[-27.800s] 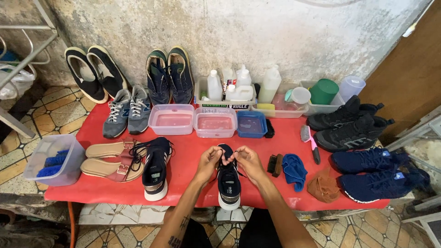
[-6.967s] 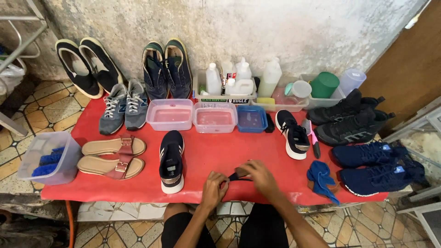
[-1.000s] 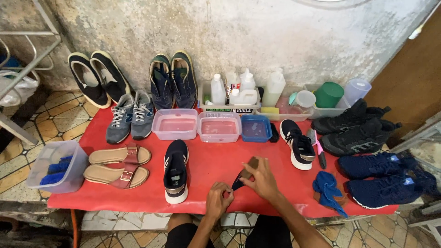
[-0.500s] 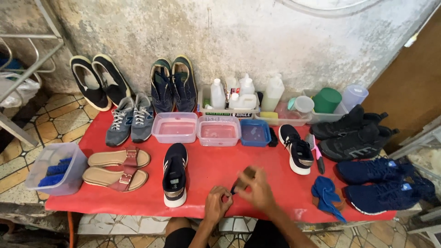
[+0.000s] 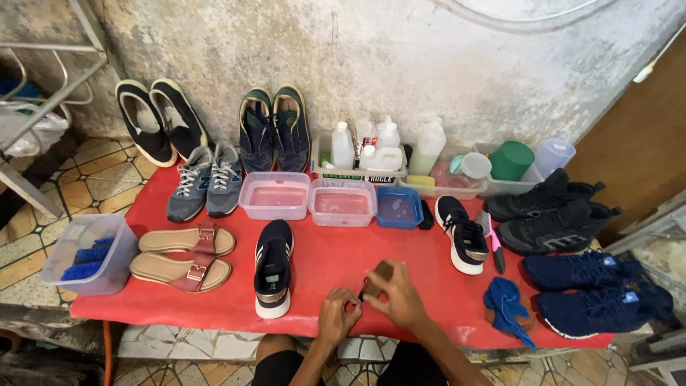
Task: A person is meticulously untying shoelaces from a pair of sneakers and wiping them clean using a cloth at a shoe repair station.
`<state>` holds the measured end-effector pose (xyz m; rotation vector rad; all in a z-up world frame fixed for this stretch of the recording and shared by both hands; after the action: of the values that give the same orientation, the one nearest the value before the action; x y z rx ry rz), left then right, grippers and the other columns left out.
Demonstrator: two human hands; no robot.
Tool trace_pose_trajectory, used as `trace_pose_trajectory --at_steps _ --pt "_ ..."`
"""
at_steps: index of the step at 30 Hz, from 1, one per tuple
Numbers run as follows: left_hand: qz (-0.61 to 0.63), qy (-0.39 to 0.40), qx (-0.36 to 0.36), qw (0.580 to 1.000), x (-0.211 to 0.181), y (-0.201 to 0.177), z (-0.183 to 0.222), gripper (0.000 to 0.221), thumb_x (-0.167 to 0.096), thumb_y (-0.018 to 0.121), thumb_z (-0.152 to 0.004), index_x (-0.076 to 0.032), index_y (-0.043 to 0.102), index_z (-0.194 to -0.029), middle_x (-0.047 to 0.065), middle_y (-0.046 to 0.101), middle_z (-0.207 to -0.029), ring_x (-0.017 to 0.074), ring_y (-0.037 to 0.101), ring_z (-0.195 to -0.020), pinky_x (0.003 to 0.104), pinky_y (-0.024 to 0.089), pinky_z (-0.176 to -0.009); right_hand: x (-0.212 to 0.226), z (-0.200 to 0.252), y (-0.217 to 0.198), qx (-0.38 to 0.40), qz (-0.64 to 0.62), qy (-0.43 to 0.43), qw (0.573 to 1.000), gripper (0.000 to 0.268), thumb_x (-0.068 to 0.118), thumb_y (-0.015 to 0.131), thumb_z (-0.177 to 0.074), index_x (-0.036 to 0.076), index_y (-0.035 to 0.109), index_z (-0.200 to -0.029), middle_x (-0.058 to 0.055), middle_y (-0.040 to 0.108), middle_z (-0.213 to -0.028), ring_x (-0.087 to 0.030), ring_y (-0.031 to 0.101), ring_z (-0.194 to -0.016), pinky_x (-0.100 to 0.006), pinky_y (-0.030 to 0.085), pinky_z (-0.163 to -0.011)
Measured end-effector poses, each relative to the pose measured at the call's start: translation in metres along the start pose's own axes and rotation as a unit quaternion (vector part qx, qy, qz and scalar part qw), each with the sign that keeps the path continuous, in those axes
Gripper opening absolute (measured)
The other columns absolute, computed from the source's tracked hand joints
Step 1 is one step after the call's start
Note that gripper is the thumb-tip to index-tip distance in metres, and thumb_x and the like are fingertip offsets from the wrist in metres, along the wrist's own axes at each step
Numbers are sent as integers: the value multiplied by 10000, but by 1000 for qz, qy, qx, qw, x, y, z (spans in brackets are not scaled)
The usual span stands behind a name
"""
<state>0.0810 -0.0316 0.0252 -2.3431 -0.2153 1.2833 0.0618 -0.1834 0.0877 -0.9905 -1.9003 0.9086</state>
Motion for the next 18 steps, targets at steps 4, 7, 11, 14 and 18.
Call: trace_pose_trajectory --at_steps 4,7,11,14,18 --pt "-9 -6 -18 1000 -6 -6 -1 79 -27 680 -754 -103 690 -736 32 758 -820 196 652 -796 360 530 -571 -54 14 16 73 47 89 992 626 430 820 -846 328 595 -1421 -146 354 -1450 -313 486 -1269 -451 598 -897" --pt "11 -20 -4 1000 -10 -10 0 69 -33 689 -757 -100 686 -741 32 749 -830 205 644 -812 372 521 -601 -82 8 -9 46 158 167 972 606 590 754 -834 311 621 -1355 -205 457 -1327 -374 453 -1187 -457 620 -795" --pt "13 -3 -9 1000 -15 -12 -4 59 -61 674 -763 -104 665 -724 32 743 -807 205 645 -784 367 506 -618 -36 -15 -51 -44 80 115 989 559 435 820 -828 264 686 -1343 -222 475 -1384 -402 470 -1222 -513 479 -975" --pt "7 -9 2 1000 -8 -7 0 40 -95 676 -778 -106 693 -745 41 760 -836 208 656 -801 369 528 -646 2 -10 -20 -16 -12 -8 1000 609 416 866 -822 275 658 -1378 -212 471 -1417 -389 497 -1251 -540 456 -1015" --pt "39 18 -13 999 -23 -15 -4 66 -53 671 -777 -105 665 -736 26 729 -817 212 624 -764 354 487 -660 -35 8 15 7 65 10 998 513 512 764 -865 299 688 -1325 -193 436 -1416 -429 458 -1211 -551 578 -814"
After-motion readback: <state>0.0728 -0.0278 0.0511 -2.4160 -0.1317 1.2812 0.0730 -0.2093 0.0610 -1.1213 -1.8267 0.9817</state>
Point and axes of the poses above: each hand's wrist, its own z-axis away from the middle knuckle, its own y-axis out of the palm, x = y × z, the point moved 9 cm from there along -z, towards the middle knuckle
